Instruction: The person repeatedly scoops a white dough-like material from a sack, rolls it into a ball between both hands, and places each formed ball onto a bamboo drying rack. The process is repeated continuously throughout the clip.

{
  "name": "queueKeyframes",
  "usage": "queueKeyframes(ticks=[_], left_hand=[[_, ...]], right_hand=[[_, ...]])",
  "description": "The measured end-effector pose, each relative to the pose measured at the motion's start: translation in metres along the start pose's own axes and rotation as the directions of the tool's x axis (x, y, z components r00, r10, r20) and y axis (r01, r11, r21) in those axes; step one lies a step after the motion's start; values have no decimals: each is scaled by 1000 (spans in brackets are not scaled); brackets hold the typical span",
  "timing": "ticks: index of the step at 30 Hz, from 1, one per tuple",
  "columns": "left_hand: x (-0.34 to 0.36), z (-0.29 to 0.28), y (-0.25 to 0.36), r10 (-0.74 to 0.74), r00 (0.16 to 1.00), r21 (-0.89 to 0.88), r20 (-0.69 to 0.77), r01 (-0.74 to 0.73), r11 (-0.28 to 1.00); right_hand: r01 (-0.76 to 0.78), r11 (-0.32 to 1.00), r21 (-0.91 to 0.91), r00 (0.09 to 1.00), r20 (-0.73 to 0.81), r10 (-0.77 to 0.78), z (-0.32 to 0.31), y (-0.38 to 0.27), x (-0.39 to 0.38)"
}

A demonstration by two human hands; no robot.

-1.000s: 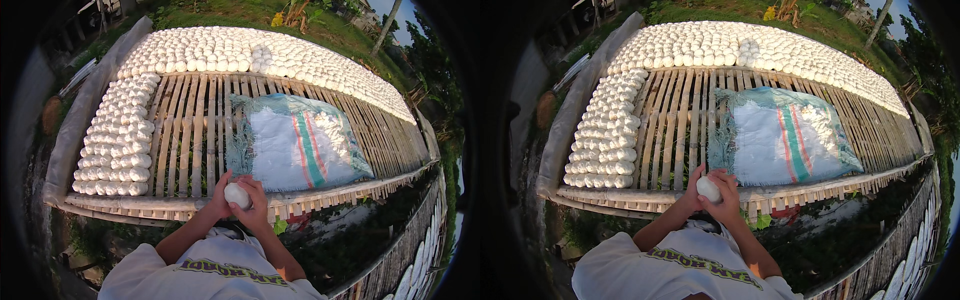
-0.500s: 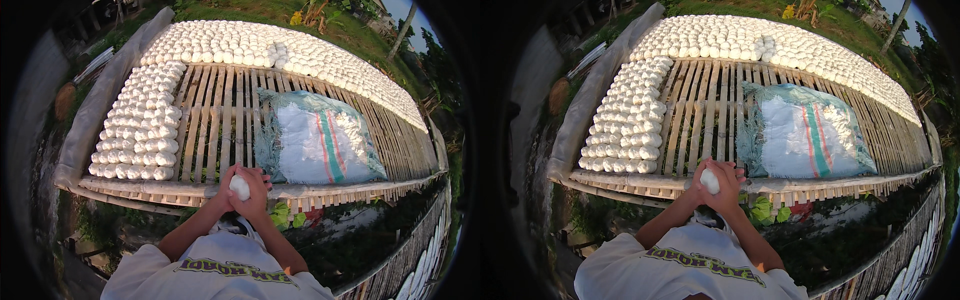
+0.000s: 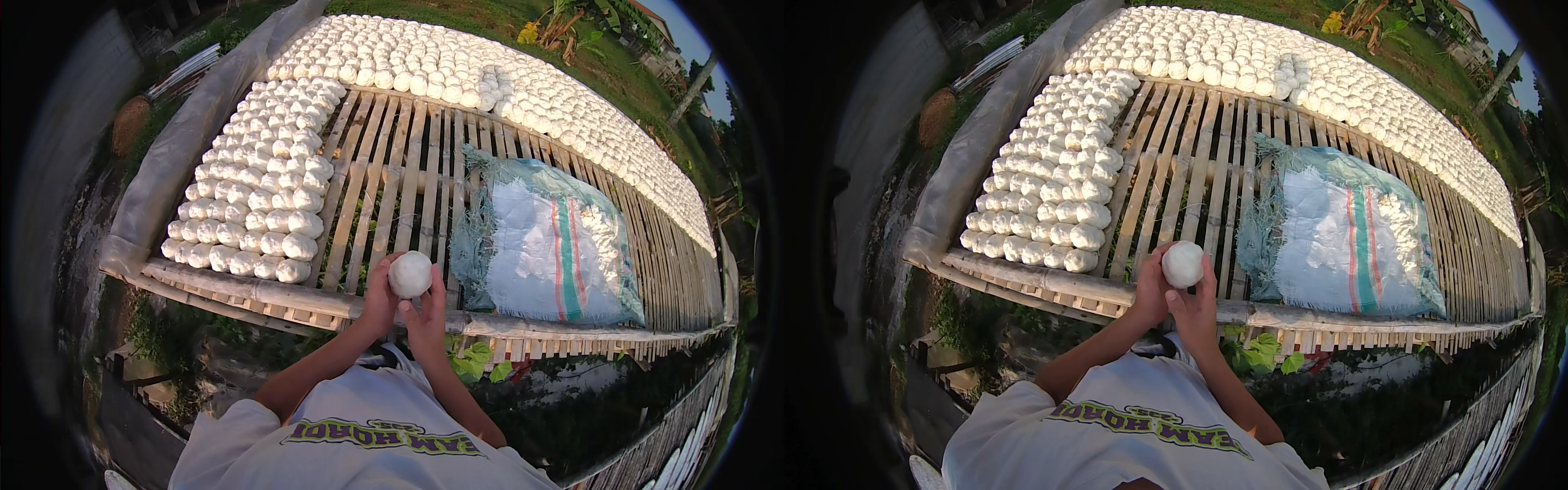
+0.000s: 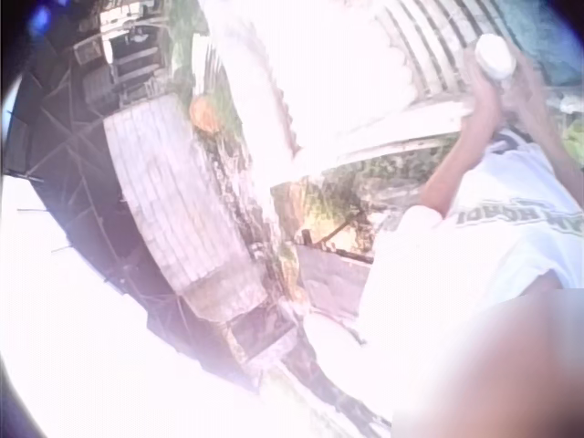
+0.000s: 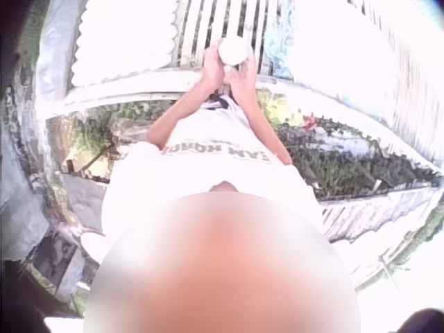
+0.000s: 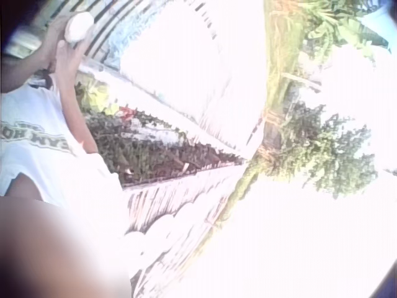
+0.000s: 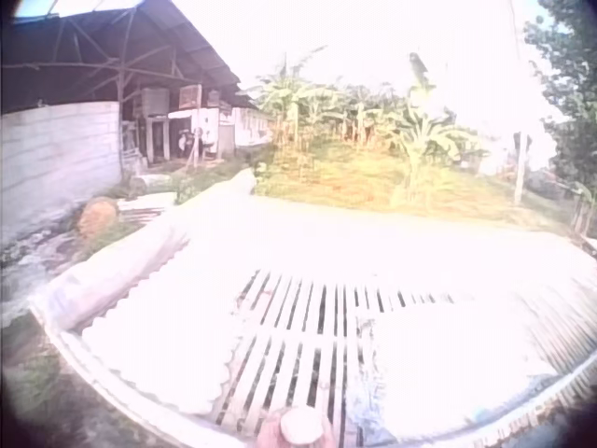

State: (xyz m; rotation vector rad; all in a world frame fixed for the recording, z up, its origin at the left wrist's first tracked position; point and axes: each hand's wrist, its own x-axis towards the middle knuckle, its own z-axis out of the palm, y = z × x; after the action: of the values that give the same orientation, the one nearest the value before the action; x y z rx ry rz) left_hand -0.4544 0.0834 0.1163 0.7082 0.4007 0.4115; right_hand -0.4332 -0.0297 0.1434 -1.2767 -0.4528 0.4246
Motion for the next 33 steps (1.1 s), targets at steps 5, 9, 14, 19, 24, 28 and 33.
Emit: queueKeyframes(ticks=[5, 9, 14, 19, 24, 28, 33], left_hand=[[-1, -46, 4, 126, 968, 434, 216, -210, 876], [-9, -112, 34, 304, 932, 962, 200, -245, 118], [-5, -143, 32, 376, 910, 984, 172, -177, -23], [3, -140, 22, 292, 956, 1000, 5, 4, -29], [11, -136, 30, 207, 975, 996, -83, 87, -11], [14, -136, 29, 123, 972, 980, -200, 201, 1], [11, -143, 19, 151, 965, 975, -216, 204, 85]], right_hand=[[-379, 816, 438, 882, -95, 461, -19, 30, 50], [-513, 767, 386, 817, -53, 574, -20, 56, 86], [-575, 802, 164, 812, -7, 584, 9, 90, 167], [-452, 887, -90, 889, 33, 456, 66, 140, 274], [-399, 909, -120, 906, 99, 411, 124, 197, 373], [-312, 902, -298, 932, 88, 351, 164, 239, 439], [86, 948, -306, 986, 162, -37, 206, 281, 463]])
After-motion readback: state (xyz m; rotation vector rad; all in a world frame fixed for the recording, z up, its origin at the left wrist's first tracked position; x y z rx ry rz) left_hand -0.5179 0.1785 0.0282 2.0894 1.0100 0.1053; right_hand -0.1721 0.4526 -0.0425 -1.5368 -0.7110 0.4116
